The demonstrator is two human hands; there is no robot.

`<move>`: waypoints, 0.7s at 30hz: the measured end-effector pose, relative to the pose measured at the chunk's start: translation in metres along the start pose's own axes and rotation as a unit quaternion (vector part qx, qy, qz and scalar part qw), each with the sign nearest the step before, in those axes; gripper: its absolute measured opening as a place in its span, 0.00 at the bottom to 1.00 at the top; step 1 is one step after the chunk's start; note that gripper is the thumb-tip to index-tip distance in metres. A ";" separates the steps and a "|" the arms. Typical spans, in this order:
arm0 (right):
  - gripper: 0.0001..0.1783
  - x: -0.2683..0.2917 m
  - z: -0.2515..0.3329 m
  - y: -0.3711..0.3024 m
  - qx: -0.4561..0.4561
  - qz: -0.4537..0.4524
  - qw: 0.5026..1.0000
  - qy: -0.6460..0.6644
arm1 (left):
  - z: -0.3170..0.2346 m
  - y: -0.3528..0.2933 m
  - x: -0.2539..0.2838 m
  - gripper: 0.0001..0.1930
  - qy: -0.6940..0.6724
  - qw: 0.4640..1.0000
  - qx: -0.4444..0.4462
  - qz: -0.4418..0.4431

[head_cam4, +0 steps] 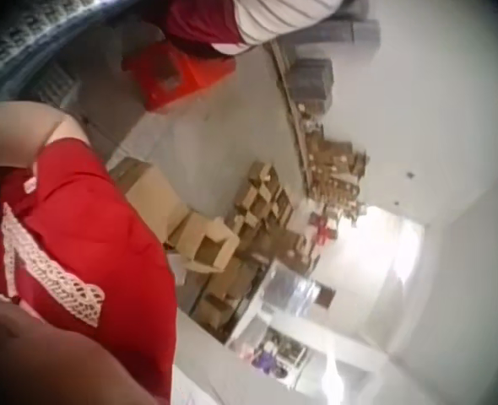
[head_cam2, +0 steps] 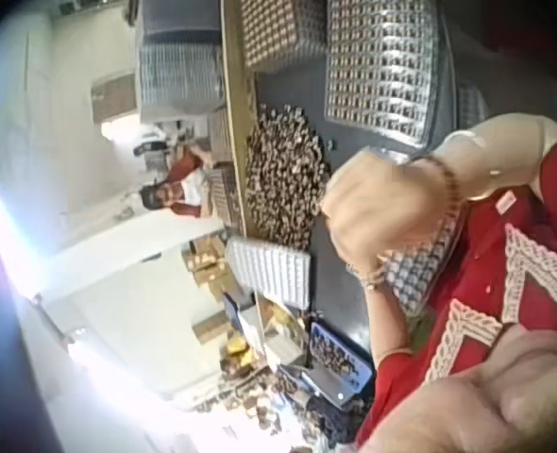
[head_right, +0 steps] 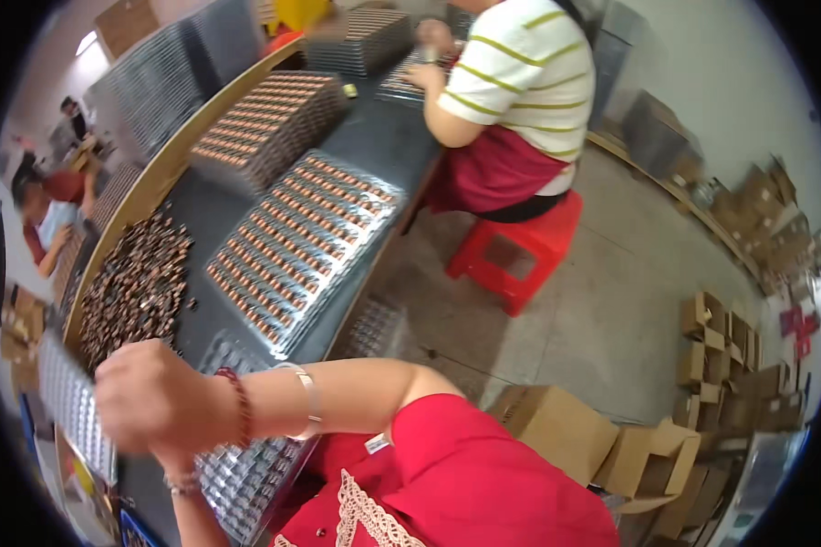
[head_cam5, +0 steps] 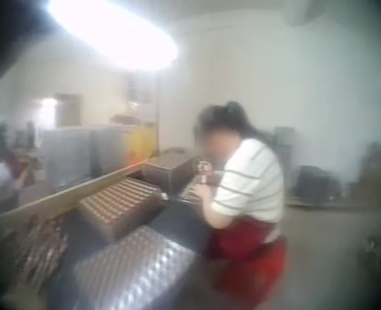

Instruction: The person places electronic components into the slots of a plastic tray, sets the filled tray aside onto a stack, and begins inserting components into an empty plastic tray.

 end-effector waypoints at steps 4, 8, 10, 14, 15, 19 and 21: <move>0.04 -0.067 -0.074 -0.128 -0.187 0.273 0.932 -0.146 | 0.102 -0.016 -0.013 0.12 -0.436 0.873 0.219 0.026; 0.04 -0.063 -0.140 -0.163 -0.327 0.379 0.852 -0.154 | 0.130 -0.033 -0.001 0.17 -0.404 0.861 0.310 -0.013; 0.07 -0.040 -0.170 -0.160 -0.310 0.417 0.811 -0.267 | 0.113 -0.032 0.004 0.18 -0.408 0.858 0.307 -0.051; 0.10 -0.011 -0.218 -0.174 -0.351 0.412 0.779 -0.318 | 0.124 -0.045 0.009 0.10 -0.417 0.843 0.336 -0.043; 0.11 -0.014 -0.223 -0.187 -0.375 0.408 0.768 -0.321 | 0.131 -0.051 0.011 0.09 -0.435 0.832 0.341 -0.056; 0.15 -0.038 -0.229 -0.229 -0.393 0.463 0.740 -0.289 | 0.140 -0.060 0.022 0.09 -0.433 0.822 0.361 -0.083; 0.15 -0.049 -0.233 -0.244 -0.379 0.521 0.698 -0.312 | 0.145 -0.065 0.030 0.10 -0.393 0.835 0.376 -0.080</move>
Point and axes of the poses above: each hand's wrist, its own y-axis towards the middle knuckle, its own x-axis out of the back of the hand, z = x × y, the point moved 7 cm from there along y, towards the middle knuckle, and after that the axes turned 4 degrees about x, right-handed, at the moved point
